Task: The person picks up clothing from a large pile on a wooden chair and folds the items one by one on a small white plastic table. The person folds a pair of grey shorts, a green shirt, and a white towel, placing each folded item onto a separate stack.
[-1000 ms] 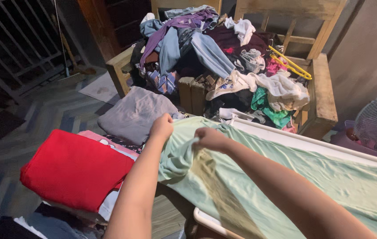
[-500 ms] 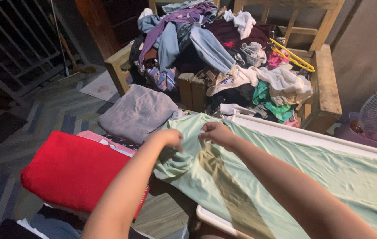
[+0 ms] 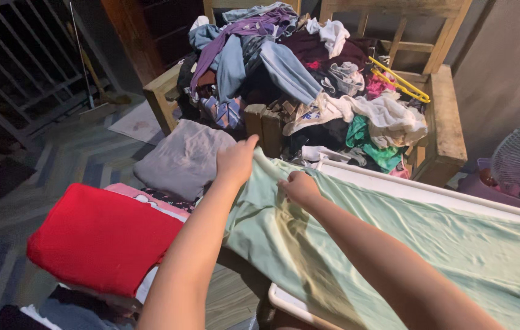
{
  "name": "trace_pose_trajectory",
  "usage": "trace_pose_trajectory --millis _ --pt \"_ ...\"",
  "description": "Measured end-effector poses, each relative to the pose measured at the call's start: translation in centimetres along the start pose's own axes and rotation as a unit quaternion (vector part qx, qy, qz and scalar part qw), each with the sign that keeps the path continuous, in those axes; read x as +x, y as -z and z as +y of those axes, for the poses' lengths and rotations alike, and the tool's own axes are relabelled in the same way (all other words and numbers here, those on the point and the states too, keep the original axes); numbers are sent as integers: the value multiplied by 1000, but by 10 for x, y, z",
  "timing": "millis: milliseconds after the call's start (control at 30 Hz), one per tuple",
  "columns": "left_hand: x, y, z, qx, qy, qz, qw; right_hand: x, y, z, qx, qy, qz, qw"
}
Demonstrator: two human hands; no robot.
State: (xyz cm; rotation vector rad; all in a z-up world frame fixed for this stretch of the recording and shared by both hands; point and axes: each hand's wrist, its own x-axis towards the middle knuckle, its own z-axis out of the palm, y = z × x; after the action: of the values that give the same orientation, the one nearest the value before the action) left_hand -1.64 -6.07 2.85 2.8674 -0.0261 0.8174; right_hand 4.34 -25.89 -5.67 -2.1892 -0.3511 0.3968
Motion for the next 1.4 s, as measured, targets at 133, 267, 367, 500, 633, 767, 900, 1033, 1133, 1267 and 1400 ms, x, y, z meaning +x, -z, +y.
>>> trace_pose_trajectory --millis 133,267,367,500,633,767,900,1033,1133,1267,1400 --pt "-3 -8 -11 89 155 -343 922 16 2 22 -71 28 28 997" --pt "-20 -18 -52 130 149 -658 727 27 -6 50 -58 103 105 988" --pt "-52 -16 -72 127 143 -656 730 20 2 51 -72 88 66 991" --pt "-68 11 -70 167 141 -618 755 -4 17 37 -145 79 -196 967" --pt "-65 39 -76 220 166 -551 787 -23 12 28 -277 231 -163 918" --pt "-56 50 -98 243 201 -494 810 -35 5 25 -319 125 -160 926" --pt "-41 23 -95 269 201 -533 777 -22 -4 35 -339 129 -156 919" --pt "-13 -25 -62 238 155 -416 864 23 -6 51 -333 45 -103 936" --pt "-7 -52 -38 160 117 -305 931 34 1 53 -141 13 -14 990" --pt "-7 -63 -5 71 174 -293 938 23 -9 40 90 -100 -57 989" --pt "-7 -68 7 -7 252 -290 923 24 -25 47 76 2 -7 997"
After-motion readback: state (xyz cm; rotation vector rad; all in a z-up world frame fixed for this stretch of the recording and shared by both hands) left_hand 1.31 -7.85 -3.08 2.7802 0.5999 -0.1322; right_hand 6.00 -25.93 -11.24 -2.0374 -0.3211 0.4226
